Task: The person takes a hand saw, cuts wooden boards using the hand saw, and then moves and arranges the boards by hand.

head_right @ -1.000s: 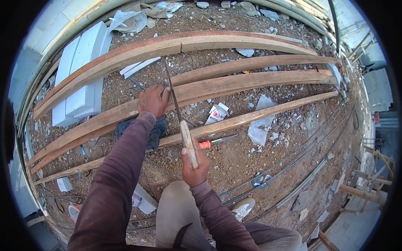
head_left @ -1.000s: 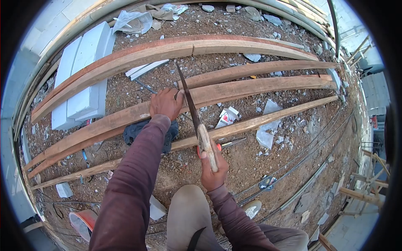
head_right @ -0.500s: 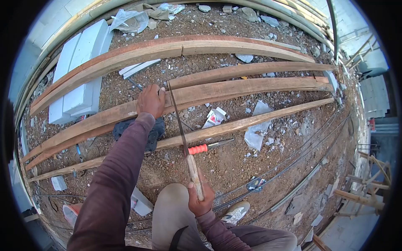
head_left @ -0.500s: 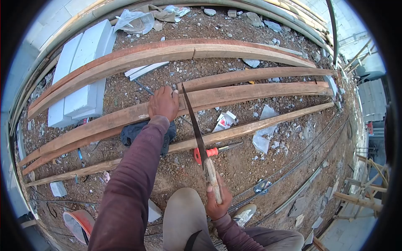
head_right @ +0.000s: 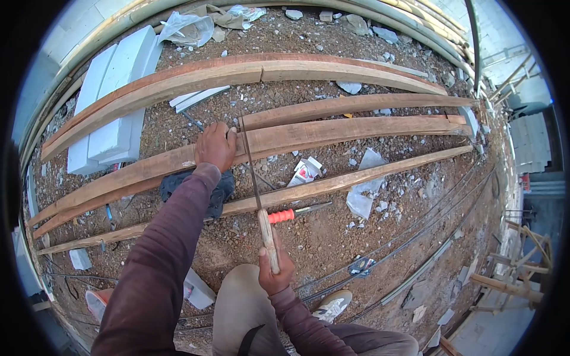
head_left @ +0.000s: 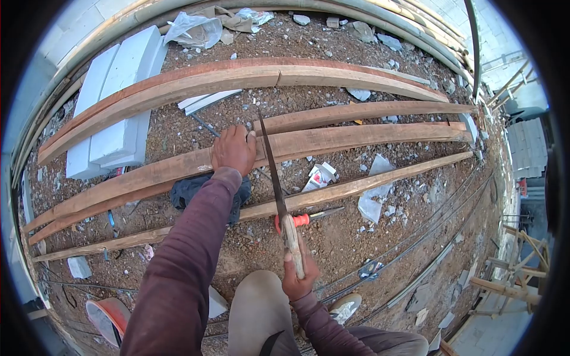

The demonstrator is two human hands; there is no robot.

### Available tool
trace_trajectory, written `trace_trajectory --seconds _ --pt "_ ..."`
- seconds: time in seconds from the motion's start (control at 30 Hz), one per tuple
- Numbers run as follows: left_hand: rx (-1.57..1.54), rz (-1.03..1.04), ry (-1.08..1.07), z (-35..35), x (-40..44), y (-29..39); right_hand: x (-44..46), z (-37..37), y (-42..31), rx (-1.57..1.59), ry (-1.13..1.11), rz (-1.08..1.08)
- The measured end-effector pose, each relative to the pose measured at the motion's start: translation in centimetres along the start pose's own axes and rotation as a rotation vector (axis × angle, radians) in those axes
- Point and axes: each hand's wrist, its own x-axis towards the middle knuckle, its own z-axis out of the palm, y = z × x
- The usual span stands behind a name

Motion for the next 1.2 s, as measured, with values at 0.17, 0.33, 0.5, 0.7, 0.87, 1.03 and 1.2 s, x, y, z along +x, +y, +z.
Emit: trace_trajectory --seconds 0.17,0.33,0.5,0.7,0.87,1.03,1.2 --pt "-0.003 -0.008 -0.034 -0.1 0.0 0.0 4.7 1.9 -0.1 0.005 0.01 -0.087" --pt "-0.018 0.003 0.022 -0.1 0.0 0.0 -2.6 -2.0 -0.7 -0.052 -0.021 -0.051" --pt "-0.006 0.001 0.001 0.1 -0.3 0.0 5.2 2.4 -0.6 0.029 0.061 -0.057" --pt "-0.014 0.023 0.034 -0.2 0.1 0.1 -2.1 -1.9 -0.7 -0.038 -0.04 0.053" --pt "-0.011 0.005 0.049 0.1 -0.1 0.2 2.4 0.1 -1.5 0.017 -0.002 0.05" --pt "-0.026 0.017 0.032 -0.3 -0.2 0.1 3.0 0.2 -1.4 0.012 -0.012 0.004" --pt "-0.03 0.006 0.061 0.1 -0.2 0.1 -3.8 -4.0 -3.0 0.05 -0.052 0.238"
